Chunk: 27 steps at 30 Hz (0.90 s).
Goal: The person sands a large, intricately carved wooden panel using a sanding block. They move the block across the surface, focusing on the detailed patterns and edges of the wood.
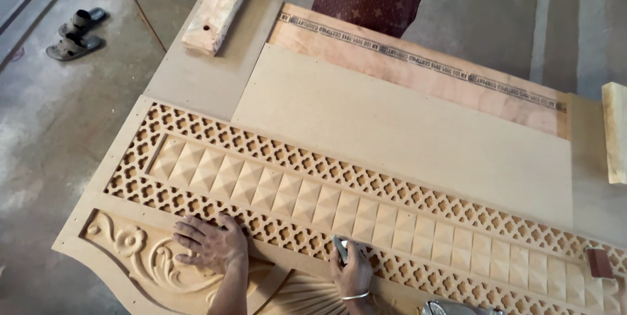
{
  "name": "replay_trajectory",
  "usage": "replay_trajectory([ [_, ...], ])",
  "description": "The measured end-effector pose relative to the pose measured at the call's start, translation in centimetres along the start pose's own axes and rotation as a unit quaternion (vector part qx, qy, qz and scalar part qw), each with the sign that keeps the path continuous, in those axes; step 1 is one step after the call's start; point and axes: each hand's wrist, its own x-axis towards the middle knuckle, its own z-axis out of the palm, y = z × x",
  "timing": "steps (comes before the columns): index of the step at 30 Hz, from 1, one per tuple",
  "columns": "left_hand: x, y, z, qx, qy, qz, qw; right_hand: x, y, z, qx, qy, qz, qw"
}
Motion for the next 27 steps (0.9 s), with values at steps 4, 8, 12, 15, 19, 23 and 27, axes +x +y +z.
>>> replay_trajectory([
  [4,-0.1,-0.7,-0.2,0.022,-0.003,-0.002,1.0,0.1,0.3,-1.0,0.113,-0.127,0.187,0.968],
  [8,-0.6,-1.2,0.1,0.026,-0.002,-0.003,1.0,1.0,-0.2,-4.2,0.212,0.041,0.02,0.976],
  [12,0.0,-0.6,0.4,0.023,0.005,0.002,1.0,4.1,-1.5,-7.5,0.361,0.184,-0.123,0.906],
  [15,-0.3,-1.1,0.2,0.022,0.019,0.006,1.0,5.8,-1.2,-8.4,0.346,0.193,-0.102,0.913],
  [19,-0.5,-0.2,-0.4,-0.007,-0.002,-0.012,1.0,8.5,-0.2,-6.1,0.009,-0.223,0.095,0.97],
  [23,-0.5,-0.5,-0.8,0.008,0.01,-0.006,1.0,6.0,-0.7,-2.3,0.064,-0.381,0.081,0.919],
  [27,-0.4,-0.6,0.2,0.018,0.025,0.003,1.0,1.9,-2.5,0.2,0.093,-0.248,0.079,0.961],
])
